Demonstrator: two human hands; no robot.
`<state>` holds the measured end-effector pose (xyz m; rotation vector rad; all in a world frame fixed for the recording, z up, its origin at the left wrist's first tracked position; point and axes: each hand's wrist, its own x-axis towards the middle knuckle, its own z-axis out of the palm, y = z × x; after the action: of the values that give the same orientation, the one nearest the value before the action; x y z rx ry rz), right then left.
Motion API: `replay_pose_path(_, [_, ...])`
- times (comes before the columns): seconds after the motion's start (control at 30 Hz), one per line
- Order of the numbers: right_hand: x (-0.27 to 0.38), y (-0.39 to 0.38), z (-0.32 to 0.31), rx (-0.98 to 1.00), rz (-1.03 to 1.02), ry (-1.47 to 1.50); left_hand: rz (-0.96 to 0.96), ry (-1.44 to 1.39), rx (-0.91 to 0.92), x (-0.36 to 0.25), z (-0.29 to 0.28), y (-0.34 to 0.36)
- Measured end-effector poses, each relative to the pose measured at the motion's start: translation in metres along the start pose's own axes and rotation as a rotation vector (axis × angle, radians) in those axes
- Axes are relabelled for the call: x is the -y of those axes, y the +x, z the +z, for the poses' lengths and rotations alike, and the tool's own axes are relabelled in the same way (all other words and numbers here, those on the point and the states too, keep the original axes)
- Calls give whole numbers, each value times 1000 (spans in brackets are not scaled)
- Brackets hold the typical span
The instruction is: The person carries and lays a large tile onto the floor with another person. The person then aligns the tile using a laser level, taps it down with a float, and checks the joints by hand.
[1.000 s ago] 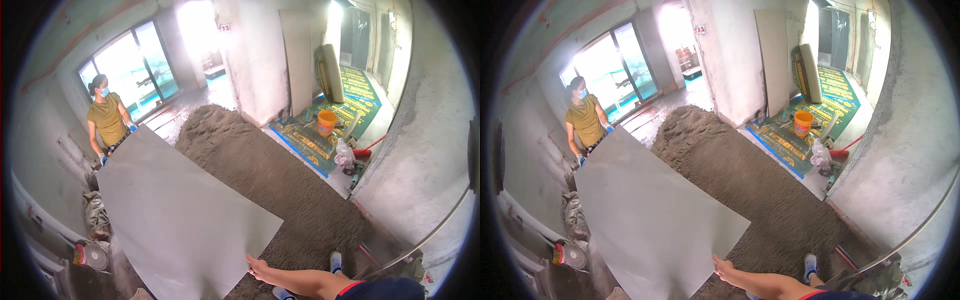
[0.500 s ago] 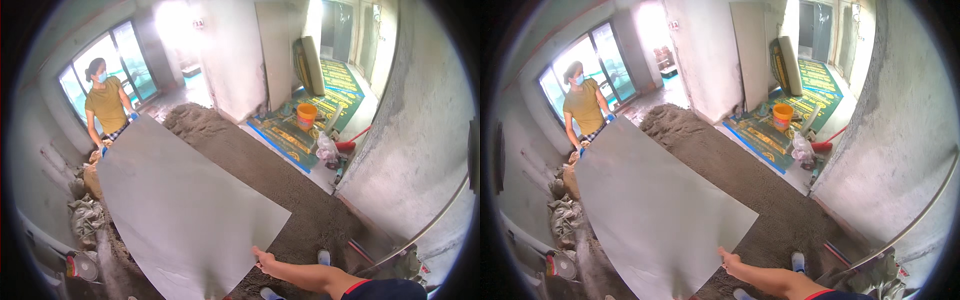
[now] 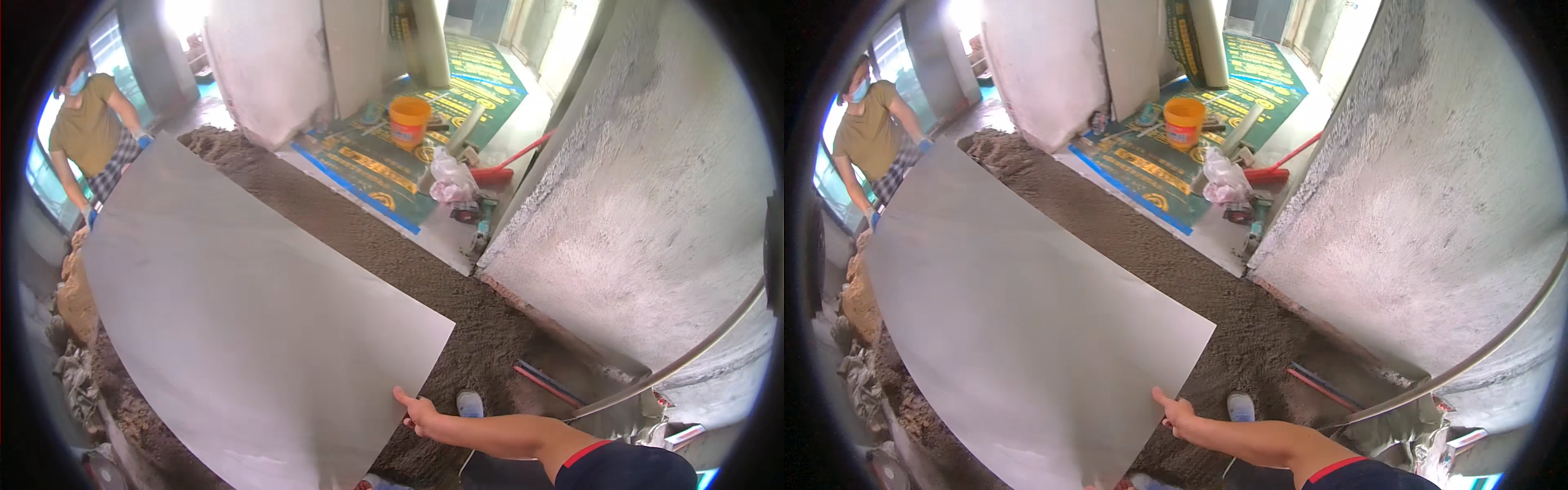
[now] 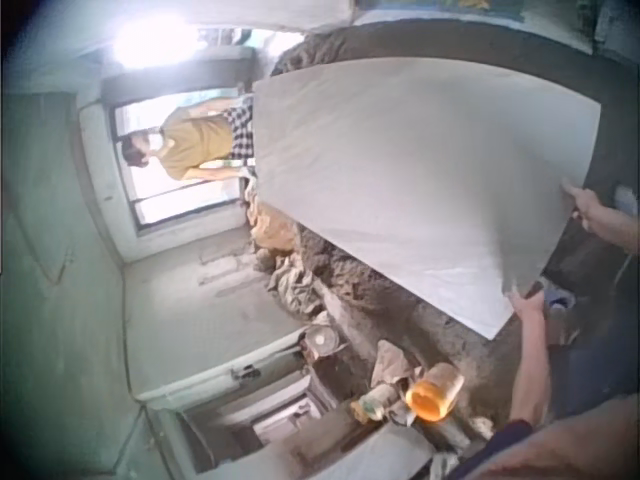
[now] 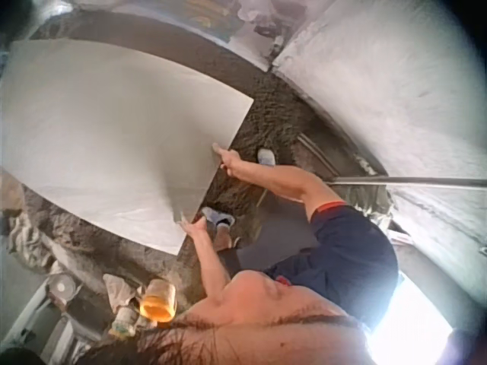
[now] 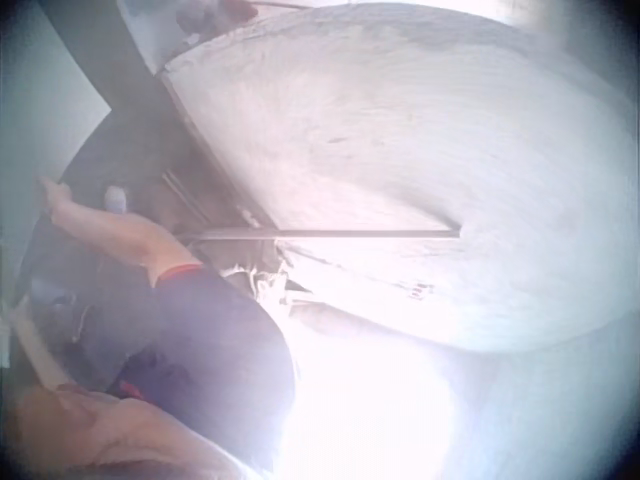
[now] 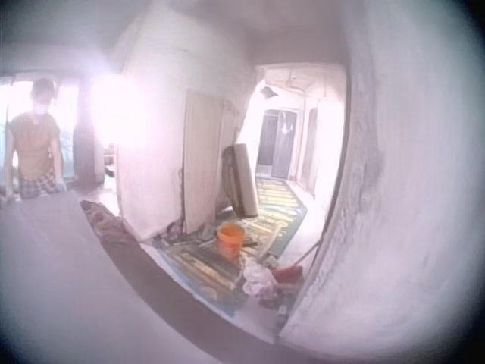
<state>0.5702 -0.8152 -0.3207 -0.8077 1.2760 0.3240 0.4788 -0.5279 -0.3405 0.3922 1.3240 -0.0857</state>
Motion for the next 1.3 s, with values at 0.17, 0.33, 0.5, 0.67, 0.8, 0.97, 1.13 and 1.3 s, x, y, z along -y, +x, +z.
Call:
replay_pose_path(0.17, [6,120,-76,45,62,45,-71,-35,-100,90,15,56])
replay_pose_path(0.33, [22,216,-138,50,43,134,-100,-72,-30,172,23,124])
replay_pose_path(0.5, [38,290,-181,43,32,182,-147,-82,-48,236,36,197])
replay_pose_path(0.67, [43,335,-198,-8,11,215,-139,37,-34,267,34,245])
replay_pose_path(0.8, [54,341,-200,-8,126,-56,-158,42,-63,272,45,257])
replay_pose_path(0.97, [62,343,-197,58,122,-22,-114,38,-103,274,59,263])
replay_pose_path(1.13, [61,355,-205,55,71,70,-106,74,-82,281,57,268])
replay_pose_path(1.3, [66,363,-224,71,98,13,-137,38,-56,296,52,266])
